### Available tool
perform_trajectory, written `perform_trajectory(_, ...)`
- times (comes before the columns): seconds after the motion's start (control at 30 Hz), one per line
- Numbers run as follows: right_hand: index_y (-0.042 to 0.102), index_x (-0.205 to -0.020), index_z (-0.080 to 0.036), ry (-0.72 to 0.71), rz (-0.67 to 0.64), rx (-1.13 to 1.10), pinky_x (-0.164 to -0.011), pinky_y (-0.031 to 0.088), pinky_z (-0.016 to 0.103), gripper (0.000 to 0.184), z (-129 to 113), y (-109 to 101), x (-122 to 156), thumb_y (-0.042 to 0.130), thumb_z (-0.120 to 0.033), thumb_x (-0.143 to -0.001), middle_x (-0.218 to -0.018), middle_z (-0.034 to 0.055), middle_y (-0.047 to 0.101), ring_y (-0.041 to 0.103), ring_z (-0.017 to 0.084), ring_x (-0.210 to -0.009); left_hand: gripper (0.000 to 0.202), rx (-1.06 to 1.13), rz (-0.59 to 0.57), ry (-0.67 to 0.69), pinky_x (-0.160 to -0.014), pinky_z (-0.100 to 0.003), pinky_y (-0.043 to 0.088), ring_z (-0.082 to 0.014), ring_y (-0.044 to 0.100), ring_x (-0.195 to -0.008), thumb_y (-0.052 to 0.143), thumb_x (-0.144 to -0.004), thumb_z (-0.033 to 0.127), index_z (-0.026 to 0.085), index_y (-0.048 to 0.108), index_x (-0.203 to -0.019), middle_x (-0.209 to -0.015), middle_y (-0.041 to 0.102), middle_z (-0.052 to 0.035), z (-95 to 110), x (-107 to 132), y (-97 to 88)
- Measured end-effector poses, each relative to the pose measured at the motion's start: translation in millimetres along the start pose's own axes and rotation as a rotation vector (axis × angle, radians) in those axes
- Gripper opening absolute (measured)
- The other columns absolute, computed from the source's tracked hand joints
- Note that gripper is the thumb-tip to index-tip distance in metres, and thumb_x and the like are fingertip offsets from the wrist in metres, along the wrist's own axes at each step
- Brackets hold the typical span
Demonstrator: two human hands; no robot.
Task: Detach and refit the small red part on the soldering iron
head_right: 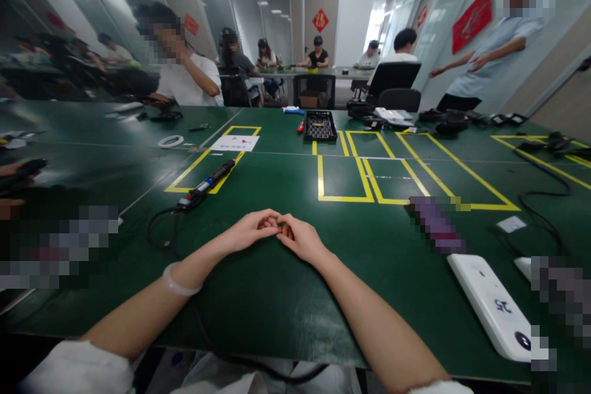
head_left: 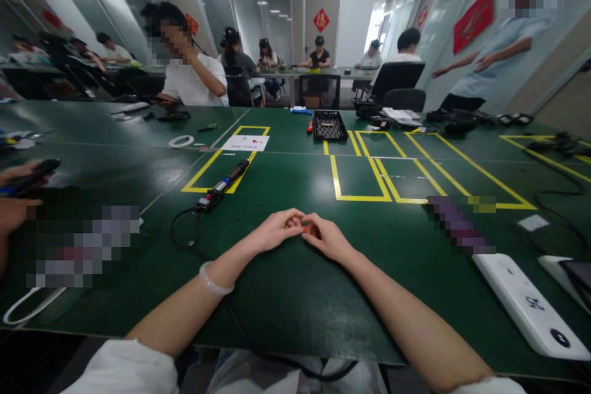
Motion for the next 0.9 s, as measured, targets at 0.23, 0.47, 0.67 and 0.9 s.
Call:
perform_trajectory(0.23,0.057,-0.104,-0.021,-0.006,-0.008,0.022,-0.065,0.04,0.022,0.015,-4.1,1.2,-1.2,0.057,-0.024,-0.089,-0.08,-0.0001,0.062,0.056,0.013,-0.068,0.035,0.299,-0.026,-0.097,-0.077,-0.028,0.046,-0.0153,0.061,-0.084,0.064,-0.081,0.035,0.016,0.058,-0.109,-0.091,0.066,-0.0043,-12.7,1.5,7.6)
perform_trajectory(0.47,0.057,-0.099,-0.019,0.005,0.016,-0.049,-0.063,0.04,0.021,0.012,-5.6,-1.8,-1.0,0.057,-0.025,-0.089,-0.077,-0.0003,0.061,0.055,0.012,-0.066,0.032,0.376,-0.02,-0.157,-0.076,-0.028,0.045,-0.0132,0.059,-0.079,0.062,-0.082,0.033,0.015,0.058,-0.108,-0.084,0.064,-0.0018,-11.6,4.0,6.5)
perform_trajectory(0.67,0.058,-0.097,-0.017,0.081,0.009,-0.245,-0.061,0.042,0.021,0.015,0.4,-0.3,-2.3,0.056,-0.031,-0.091,-0.077,0.0006,0.065,0.057,0.012,-0.064,0.031,0.201,0.04,-0.066,-0.074,-0.027,0.046,-0.0142,0.06,-0.076,0.056,-0.087,0.04,0.017,0.057,-0.108,-0.082,0.064,-0.0015,-8.7,4.6,3.3)
perform_trajectory(0.9,0.059,-0.083,-0.016,0.144,0.007,-0.433,-0.062,0.045,0.023,0.033,10.8,1.3,-5.6,0.049,-0.045,-0.094,-0.066,0.0003,0.064,0.058,0.012,-0.059,0.028,0.02,0.087,0.037,-0.077,-0.027,0.046,-0.0157,0.063,-0.083,0.056,-0.087,0.039,0.02,0.06,-0.106,-0.087,0.068,-0.0017,9.8,10.6,0.9)
Point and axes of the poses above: each hand's wrist, its own x-axis away from the middle knuckle, its own y-axis out of the palm, z = x × y, the point moved 5 cm from there along -x, towards the middle knuckle
